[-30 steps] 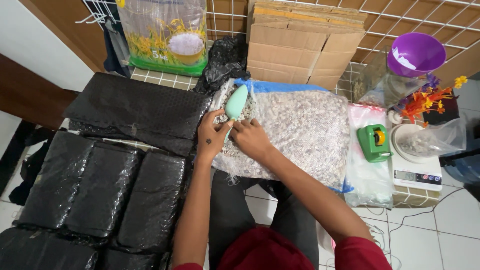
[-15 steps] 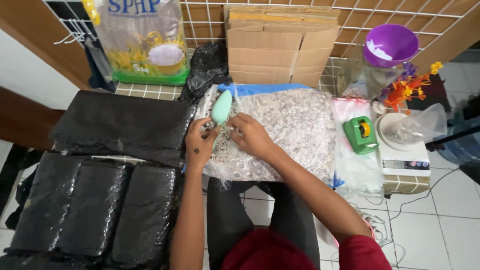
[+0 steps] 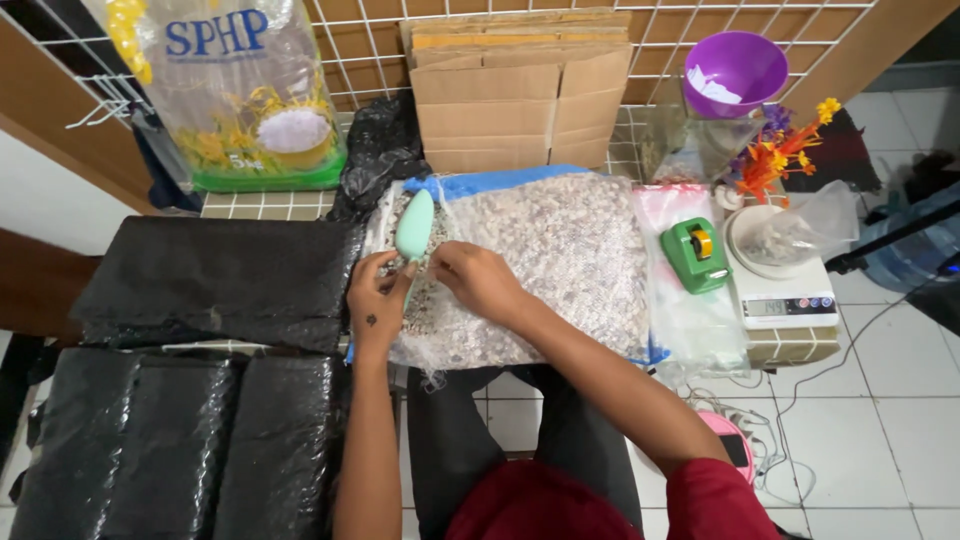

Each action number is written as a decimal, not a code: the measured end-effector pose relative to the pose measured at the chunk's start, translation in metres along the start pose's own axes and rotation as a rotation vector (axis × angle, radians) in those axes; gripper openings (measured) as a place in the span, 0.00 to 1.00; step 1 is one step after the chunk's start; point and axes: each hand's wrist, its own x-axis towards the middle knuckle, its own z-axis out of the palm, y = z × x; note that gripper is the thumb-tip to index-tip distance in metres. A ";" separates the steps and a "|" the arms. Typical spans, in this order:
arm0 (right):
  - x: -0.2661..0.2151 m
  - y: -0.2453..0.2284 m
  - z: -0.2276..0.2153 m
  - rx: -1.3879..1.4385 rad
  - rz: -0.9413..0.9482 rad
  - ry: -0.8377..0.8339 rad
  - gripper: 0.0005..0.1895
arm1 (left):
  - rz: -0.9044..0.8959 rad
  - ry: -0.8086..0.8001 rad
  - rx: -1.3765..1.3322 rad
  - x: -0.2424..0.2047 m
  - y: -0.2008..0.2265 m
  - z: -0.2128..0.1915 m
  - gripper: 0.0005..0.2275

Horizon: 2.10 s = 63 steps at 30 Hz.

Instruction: The person scoops granular material from a large bag into a small plastic bag using a green scoop, then places the filled bag on a digital scale. They fold a cardboard box, place a black plastic bag inside it, and set the weighed bag into the box.

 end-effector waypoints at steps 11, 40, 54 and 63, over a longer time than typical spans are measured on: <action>-0.045 0.035 -0.142 0.138 0.080 0.231 0.07 | 0.010 -0.018 0.023 -0.003 -0.011 0.004 0.15; -0.077 0.134 -0.221 -0.434 0.067 0.620 0.12 | 0.145 -0.062 0.470 -0.023 0.006 0.020 0.11; 0.093 0.109 -0.148 -0.548 0.222 0.177 0.42 | 0.324 0.039 0.469 -0.027 -0.004 0.023 0.08; 0.092 0.121 -0.148 -0.664 0.075 0.373 0.16 | 0.316 0.032 0.465 -0.027 -0.001 0.023 0.09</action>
